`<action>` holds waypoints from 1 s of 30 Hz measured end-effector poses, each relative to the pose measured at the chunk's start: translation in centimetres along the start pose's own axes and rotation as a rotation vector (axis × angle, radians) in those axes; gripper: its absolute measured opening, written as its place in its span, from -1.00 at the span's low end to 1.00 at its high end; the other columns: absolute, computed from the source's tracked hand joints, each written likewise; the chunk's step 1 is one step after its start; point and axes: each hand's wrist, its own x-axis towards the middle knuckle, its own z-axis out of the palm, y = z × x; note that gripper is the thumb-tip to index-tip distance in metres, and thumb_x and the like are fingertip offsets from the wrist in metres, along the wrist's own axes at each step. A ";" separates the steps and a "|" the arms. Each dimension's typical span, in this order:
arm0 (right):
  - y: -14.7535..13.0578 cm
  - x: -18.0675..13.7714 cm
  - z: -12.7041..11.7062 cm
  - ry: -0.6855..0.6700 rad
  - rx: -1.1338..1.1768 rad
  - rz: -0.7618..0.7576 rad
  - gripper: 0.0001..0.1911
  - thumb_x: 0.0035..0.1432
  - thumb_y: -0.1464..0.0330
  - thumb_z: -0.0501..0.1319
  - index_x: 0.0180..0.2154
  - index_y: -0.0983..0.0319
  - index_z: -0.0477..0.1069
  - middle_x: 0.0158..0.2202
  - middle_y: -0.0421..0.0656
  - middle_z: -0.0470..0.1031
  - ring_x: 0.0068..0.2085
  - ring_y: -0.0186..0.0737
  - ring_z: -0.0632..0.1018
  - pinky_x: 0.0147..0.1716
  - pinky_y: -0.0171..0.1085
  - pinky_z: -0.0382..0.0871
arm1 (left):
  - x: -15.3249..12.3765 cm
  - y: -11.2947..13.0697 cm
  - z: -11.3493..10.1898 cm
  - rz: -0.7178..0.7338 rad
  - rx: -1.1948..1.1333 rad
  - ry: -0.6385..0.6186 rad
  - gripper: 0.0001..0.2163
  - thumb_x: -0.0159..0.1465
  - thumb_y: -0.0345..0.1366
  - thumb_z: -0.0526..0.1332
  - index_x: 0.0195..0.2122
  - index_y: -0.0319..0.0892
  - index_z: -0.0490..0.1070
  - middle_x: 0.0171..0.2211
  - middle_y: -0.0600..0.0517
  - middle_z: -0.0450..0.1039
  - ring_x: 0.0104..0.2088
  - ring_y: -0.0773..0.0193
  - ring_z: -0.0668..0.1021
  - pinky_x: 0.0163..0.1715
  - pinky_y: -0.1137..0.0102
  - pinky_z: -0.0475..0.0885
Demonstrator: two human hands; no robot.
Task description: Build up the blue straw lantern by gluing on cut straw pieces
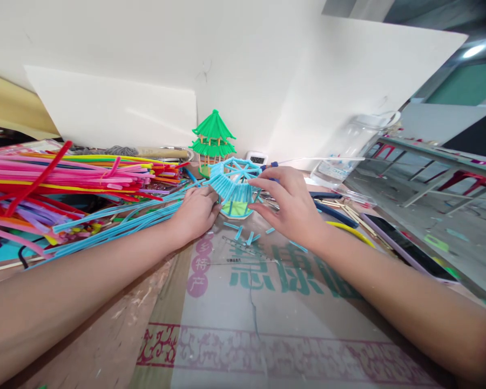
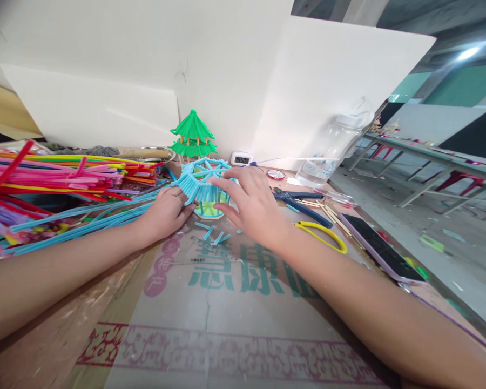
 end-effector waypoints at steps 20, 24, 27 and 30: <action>-0.2 0.3 -0.1 -0.014 -0.065 -0.001 -0.67 0.28 0.21 0.18 0.04 0.17 0.36 -0.05 0.02 0.44 0.00 0.05 0.41 0.00 0.06 0.29 | -0.1 0.1 0.0 -0.002 0.018 0.003 -0.78 0.36 -0.27 0.04 -0.22 -0.23 0.45 -0.24 -0.15 0.47 -0.07 -0.03 0.49 0.01 0.10 0.30; -0.1 0.3 -0.2 0.008 -0.040 -0.026 -0.53 0.25 0.13 0.21 0.12 0.16 0.30 -0.04 0.02 0.44 0.01 0.05 0.41 0.03 0.07 0.27 | 0.0 0.2 -0.1 -0.004 0.008 0.000 -0.78 0.35 -0.27 0.05 -0.23 -0.23 0.46 -0.25 -0.15 0.47 -0.07 -0.03 0.49 0.01 0.11 0.30; -0.1 0.2 -0.2 0.005 -0.040 -0.043 -0.48 0.24 0.10 0.21 0.15 0.14 0.26 -0.02 0.02 0.43 0.02 0.06 0.40 0.04 0.08 0.26 | -0.1 0.1 -0.1 -0.001 0.002 0.002 -0.78 0.35 -0.27 0.05 -0.21 -0.23 0.46 -0.23 -0.15 0.48 -0.06 -0.03 0.49 0.02 0.11 0.30; -0.2 0.3 -0.2 -0.006 -0.053 -0.060 -0.57 0.27 0.15 0.18 0.12 0.14 0.29 -0.02 0.01 0.43 0.02 0.04 0.41 0.05 0.08 0.26 | -0.1 0.1 -0.2 0.002 0.012 0.006 -0.77 0.36 -0.27 0.05 -0.20 -0.24 0.47 -0.21 -0.16 0.48 -0.05 -0.04 0.49 0.03 0.11 0.29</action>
